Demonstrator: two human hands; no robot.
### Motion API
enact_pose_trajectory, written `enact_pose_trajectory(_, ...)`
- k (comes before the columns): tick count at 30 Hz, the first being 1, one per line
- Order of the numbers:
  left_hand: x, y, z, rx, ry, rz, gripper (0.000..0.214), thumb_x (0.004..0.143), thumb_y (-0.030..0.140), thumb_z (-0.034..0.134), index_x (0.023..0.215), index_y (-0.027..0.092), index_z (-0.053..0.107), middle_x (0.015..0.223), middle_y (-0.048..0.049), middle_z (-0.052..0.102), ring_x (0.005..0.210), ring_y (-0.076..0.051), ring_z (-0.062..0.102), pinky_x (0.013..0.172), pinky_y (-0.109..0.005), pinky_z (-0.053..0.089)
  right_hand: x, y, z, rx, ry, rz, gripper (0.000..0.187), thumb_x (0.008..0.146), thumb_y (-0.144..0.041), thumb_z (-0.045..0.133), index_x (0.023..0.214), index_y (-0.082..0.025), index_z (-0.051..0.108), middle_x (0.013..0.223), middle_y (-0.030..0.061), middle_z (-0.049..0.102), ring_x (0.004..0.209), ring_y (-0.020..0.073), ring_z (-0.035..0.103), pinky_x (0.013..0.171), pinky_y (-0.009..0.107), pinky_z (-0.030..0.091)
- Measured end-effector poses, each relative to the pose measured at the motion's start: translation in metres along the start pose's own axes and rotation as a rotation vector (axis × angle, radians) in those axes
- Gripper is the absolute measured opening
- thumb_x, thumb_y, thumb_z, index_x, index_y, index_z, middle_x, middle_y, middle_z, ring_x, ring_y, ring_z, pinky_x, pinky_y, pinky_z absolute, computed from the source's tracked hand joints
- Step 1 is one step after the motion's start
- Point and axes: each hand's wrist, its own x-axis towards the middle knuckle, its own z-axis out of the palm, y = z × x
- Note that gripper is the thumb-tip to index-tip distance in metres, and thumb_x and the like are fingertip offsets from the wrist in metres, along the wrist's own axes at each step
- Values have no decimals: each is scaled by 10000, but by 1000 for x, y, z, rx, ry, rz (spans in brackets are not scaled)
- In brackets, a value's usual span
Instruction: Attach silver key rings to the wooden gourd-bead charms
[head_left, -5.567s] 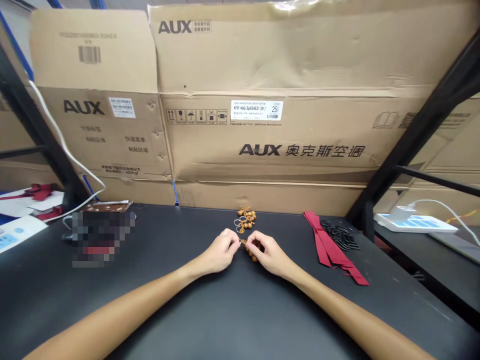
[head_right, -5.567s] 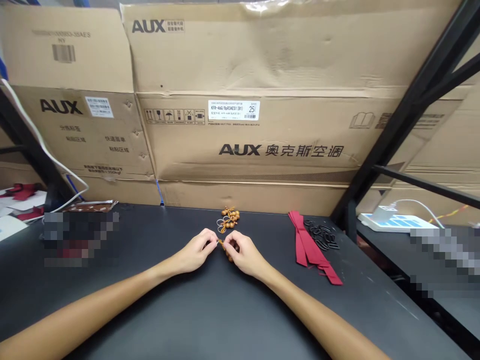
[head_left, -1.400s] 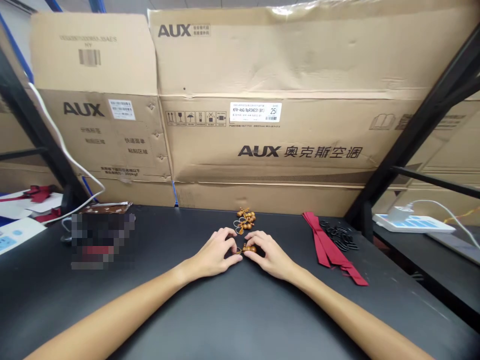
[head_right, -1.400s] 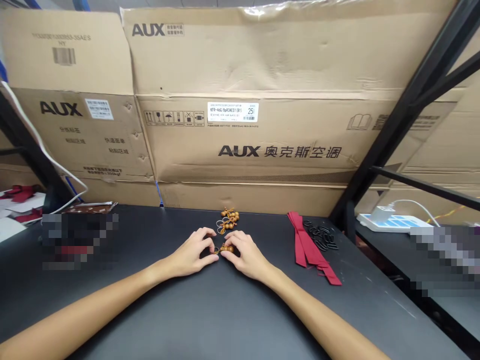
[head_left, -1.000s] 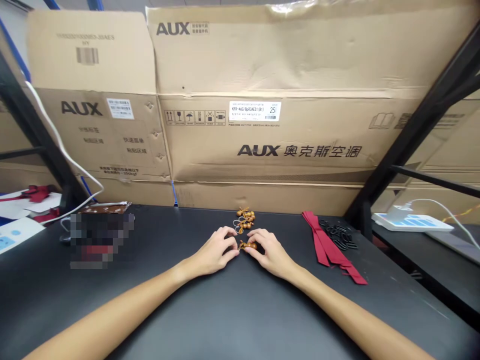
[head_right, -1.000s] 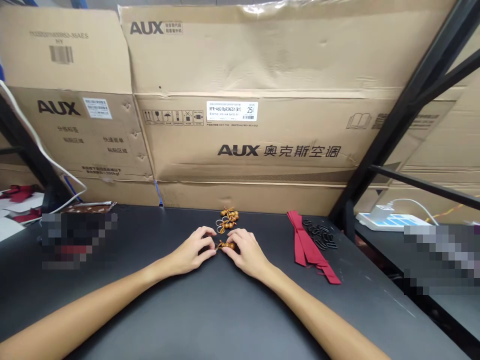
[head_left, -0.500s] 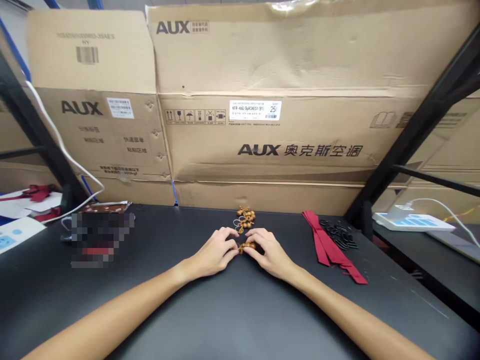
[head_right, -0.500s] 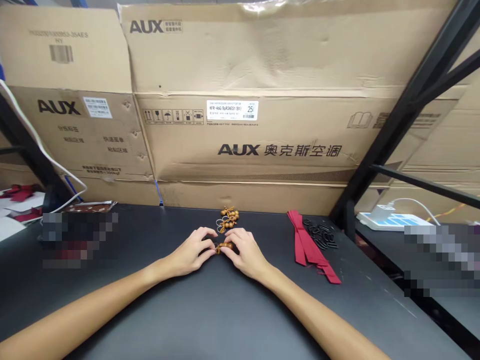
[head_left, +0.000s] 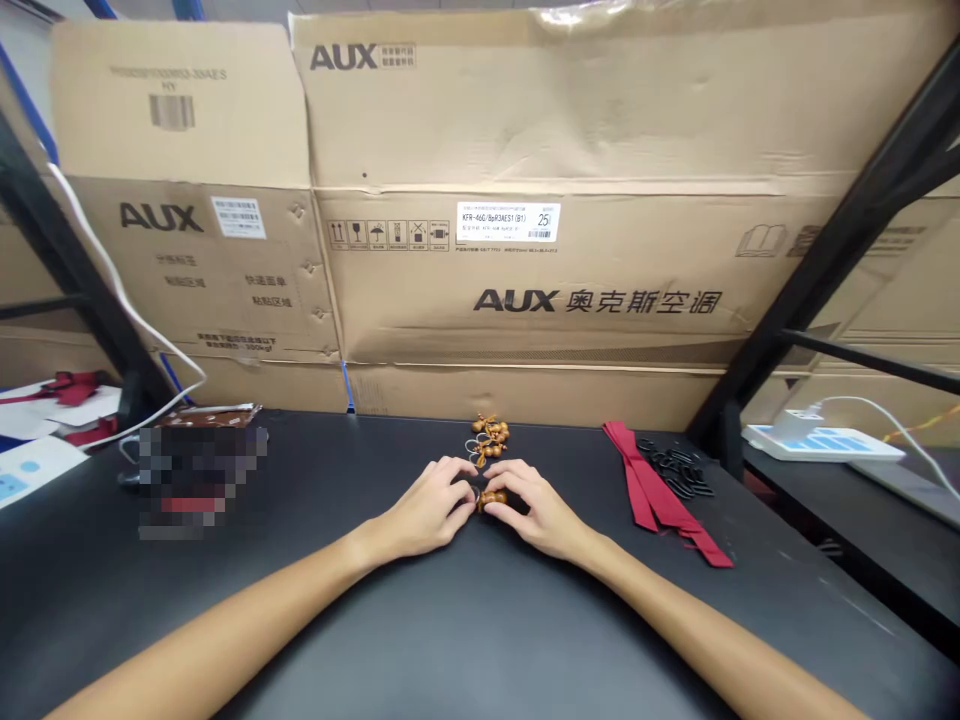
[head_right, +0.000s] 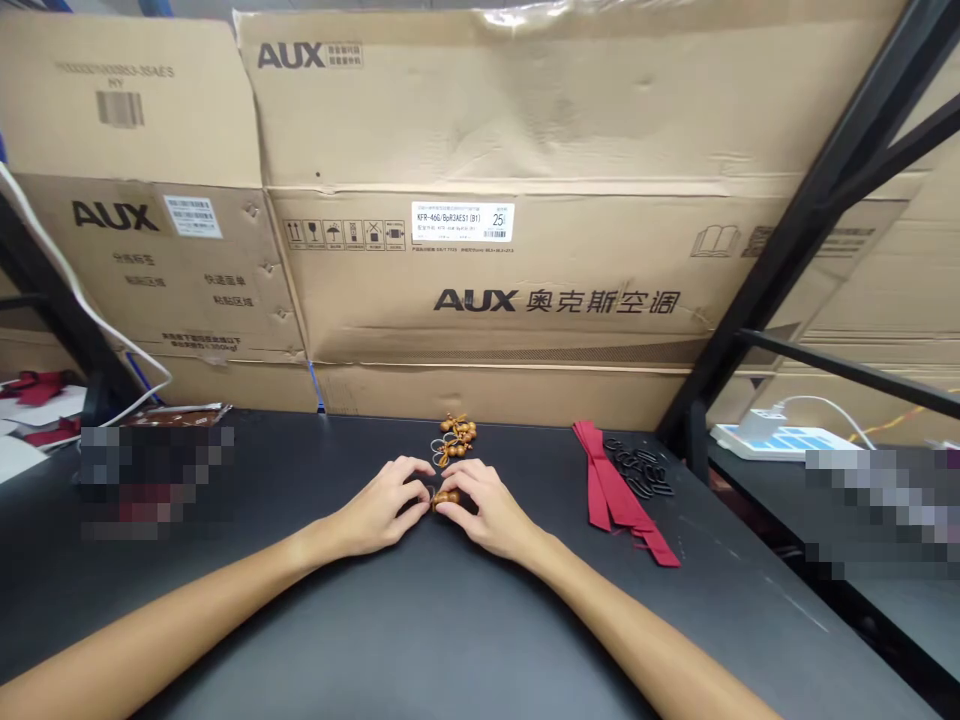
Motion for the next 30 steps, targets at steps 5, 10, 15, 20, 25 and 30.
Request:
enact_pose_trajectory(5,0,1,-1,1,6,12,100,901,221,532,870,188,621,1188,-86,528,1108,-228,503,950,-389,426,0,0,-1,6,-21,-8,123,911,-319,561,991,-239,609,1168,72,596,1110,215,534,944,389,434)
enact_pose_trajectory(10,-1,-3,2,-18,12,14,128,915,218,527,854,192,637,1181,-74,529,1095,-217,504,956,-383,425,0,2,2,-88,18,29,105,899,-311,563,948,-234,613,1140,74,605,1087,221,539,908,395,444)
enact_pose_trajectory(15,0,-5,1,-56,16,10,123,920,224,533,870,205,644,1182,-68,532,1109,-213,496,976,-375,416,0,12,7,-222,91,149,102,875,-305,583,871,-209,616,1095,98,615,1058,262,537,847,422,446)
enact_pose_trajectory(20,0,-4,2,-26,19,-26,115,912,224,533,861,206,634,1164,-69,542,1089,-218,508,936,-377,429,-1,15,7,-219,63,147,108,880,-320,578,885,-218,615,1103,84,610,1071,245,537,866,406,443)
enact_pose_trajectory(25,3,-8,4,73,33,-107,104,907,235,534,865,203,624,1142,-68,555,1040,-230,522,889,-401,427,1,18,8,-267,75,228,179,895,-356,554,1013,-224,583,1066,77,621,1011,252,544,839,404,448)
enact_pose_trajectory(30,4,-11,6,90,92,-174,60,863,235,579,907,199,597,1127,-72,553,1024,-235,530,873,-405,440,1,20,3,-281,166,234,135,896,-326,532,950,-210,575,1027,86,599,988,252,533,853,408,457)
